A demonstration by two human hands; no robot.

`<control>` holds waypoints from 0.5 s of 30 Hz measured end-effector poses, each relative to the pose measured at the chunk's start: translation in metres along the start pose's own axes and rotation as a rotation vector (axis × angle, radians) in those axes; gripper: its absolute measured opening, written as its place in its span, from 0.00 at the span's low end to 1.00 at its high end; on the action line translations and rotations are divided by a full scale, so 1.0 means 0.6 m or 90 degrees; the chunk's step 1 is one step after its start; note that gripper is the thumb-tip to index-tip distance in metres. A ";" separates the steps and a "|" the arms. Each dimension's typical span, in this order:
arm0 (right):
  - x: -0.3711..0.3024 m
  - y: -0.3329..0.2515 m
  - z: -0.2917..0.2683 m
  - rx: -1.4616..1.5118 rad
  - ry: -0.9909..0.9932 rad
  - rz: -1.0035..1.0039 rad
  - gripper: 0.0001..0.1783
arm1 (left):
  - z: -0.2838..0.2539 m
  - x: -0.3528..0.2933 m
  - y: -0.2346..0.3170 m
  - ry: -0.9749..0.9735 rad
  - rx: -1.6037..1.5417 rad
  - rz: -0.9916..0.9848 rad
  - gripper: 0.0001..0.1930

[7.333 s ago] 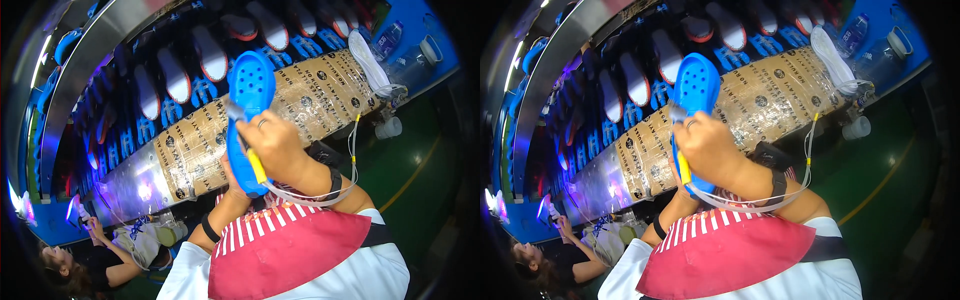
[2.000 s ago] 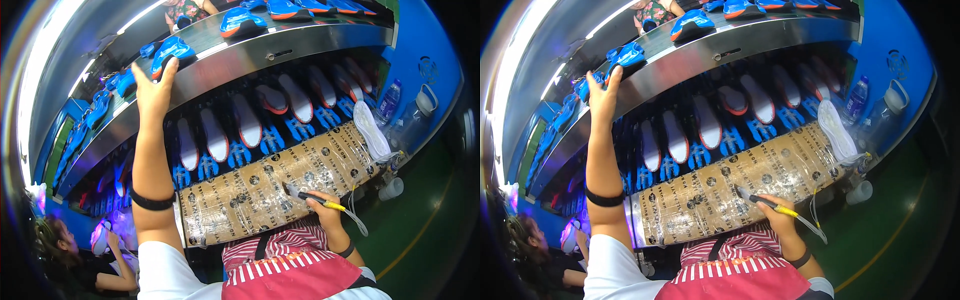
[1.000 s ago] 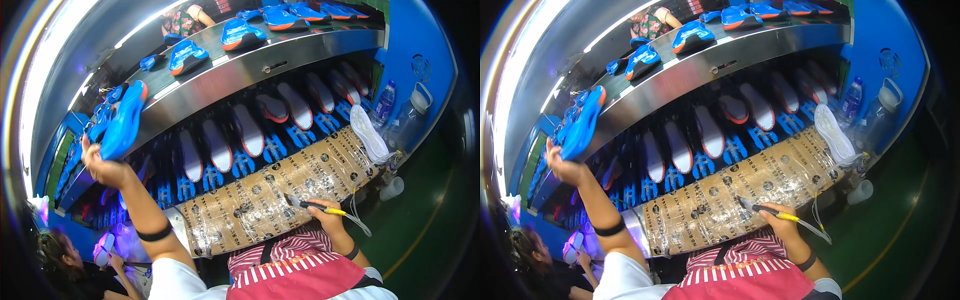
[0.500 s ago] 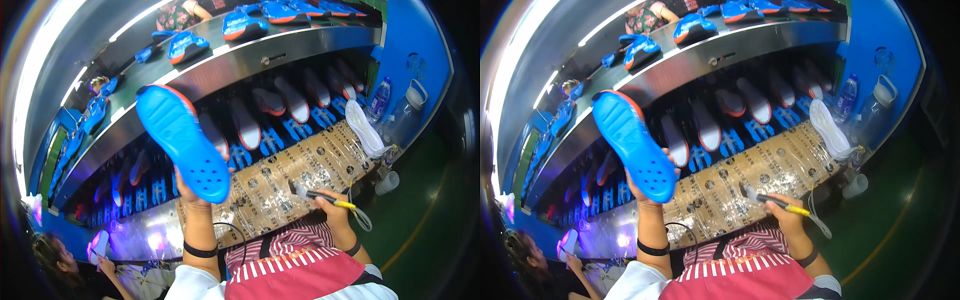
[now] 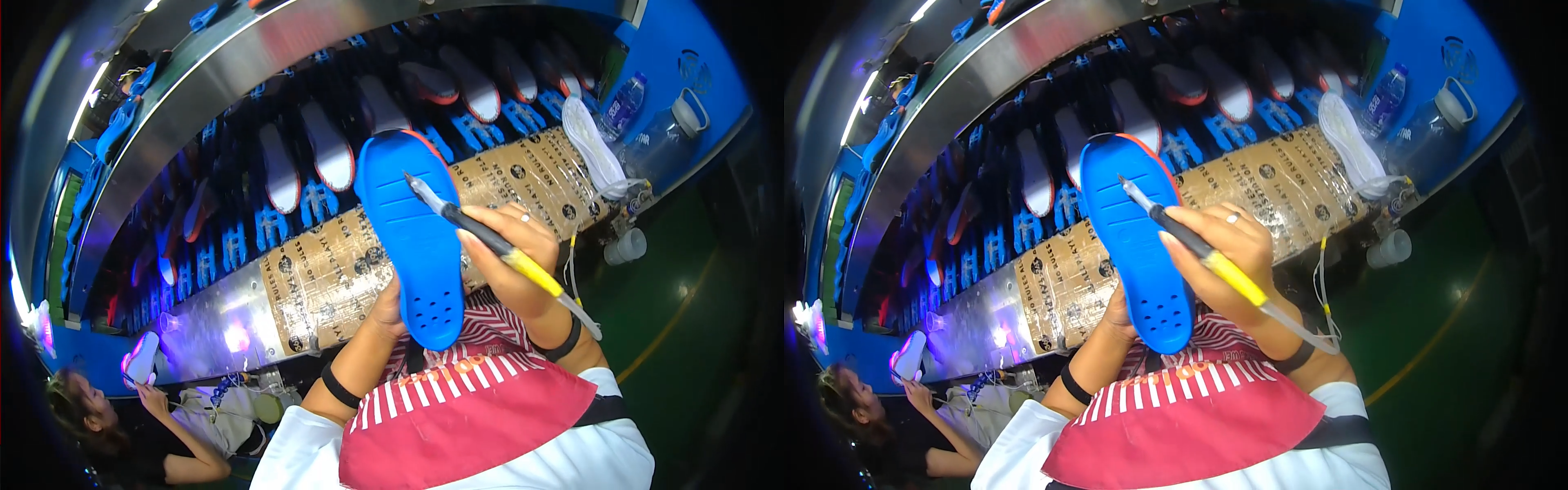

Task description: Applying adhesive or primer to the bottom of blue clog soles using a brush tool at a factory workstation.

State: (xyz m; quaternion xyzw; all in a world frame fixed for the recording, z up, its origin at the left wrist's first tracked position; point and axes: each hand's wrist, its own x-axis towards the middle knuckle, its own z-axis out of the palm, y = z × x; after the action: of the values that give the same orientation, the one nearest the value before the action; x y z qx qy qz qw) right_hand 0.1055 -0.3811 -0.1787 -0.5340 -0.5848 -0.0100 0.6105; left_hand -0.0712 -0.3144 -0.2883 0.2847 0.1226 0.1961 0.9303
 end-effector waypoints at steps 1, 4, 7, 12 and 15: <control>-0.003 -0.001 0.007 -0.002 0.000 0.009 0.14 | -0.005 -0.006 -0.007 0.003 -0.004 -0.007 0.43; -0.027 -0.003 0.036 0.000 -0.072 -0.097 0.16 | -0.024 -0.015 -0.024 0.071 0.030 -0.006 0.39; -0.044 -0.007 0.038 0.120 -0.192 -0.142 0.16 | -0.062 -0.017 -0.034 0.041 -0.062 0.002 0.38; -0.046 -0.009 0.027 0.089 -0.102 -0.084 0.16 | -0.038 -0.016 -0.008 0.019 -0.028 0.057 0.40; -0.064 -0.012 0.040 0.038 -0.103 -0.118 0.16 | -0.045 -0.017 -0.009 0.091 0.004 0.056 0.39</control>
State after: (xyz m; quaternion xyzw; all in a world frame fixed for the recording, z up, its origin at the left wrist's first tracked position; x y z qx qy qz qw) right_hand 0.0718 -0.3917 -0.2084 -0.4586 -0.6790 -0.0058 0.5733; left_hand -0.0882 -0.3100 -0.3121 0.2779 0.1769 0.2563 0.9087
